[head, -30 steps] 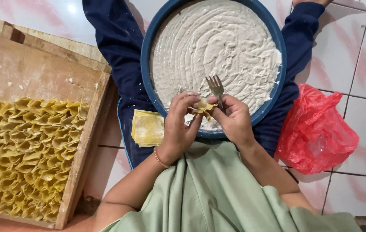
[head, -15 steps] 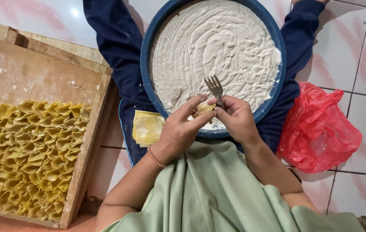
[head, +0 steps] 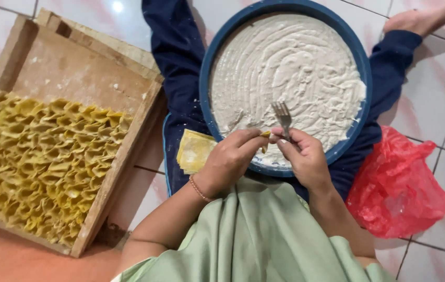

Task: A person manually fills and folds dumplings, placing them onto a wooden tray.

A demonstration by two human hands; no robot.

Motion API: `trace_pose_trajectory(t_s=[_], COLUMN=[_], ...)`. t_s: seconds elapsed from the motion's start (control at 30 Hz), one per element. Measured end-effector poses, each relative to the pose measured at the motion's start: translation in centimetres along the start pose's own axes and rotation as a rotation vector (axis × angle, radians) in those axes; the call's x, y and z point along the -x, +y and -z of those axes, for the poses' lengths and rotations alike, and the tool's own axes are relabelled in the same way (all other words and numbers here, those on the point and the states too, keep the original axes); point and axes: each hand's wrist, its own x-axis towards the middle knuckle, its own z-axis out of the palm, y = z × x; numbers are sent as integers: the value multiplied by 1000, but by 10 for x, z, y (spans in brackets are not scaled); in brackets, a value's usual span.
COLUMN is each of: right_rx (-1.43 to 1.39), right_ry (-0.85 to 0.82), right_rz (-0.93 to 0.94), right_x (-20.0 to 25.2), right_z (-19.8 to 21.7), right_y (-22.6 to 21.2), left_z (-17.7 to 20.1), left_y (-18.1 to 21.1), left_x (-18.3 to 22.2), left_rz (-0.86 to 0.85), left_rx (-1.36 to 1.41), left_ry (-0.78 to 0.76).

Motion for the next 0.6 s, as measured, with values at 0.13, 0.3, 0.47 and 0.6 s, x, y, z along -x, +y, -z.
trace_pose_trajectory(t_s=[0.13,0.3,0.47,0.6], right_rx=[9,-115,-88,-70], right_ry=[12,169,182,228], right_rz=[15,24,121,183], right_x=[2,18,20,19], right_z=[15,-11,-13,-17], right_y=[63,72,106,115], left_z=[8,20,49,93], left_y=[-16,-41,-79,-107], left_x=[9,17,24,23], left_rz=[54,126,240,407], left_rx=[-64,-151,-292,-296], left_ry=[58,146,195,245])
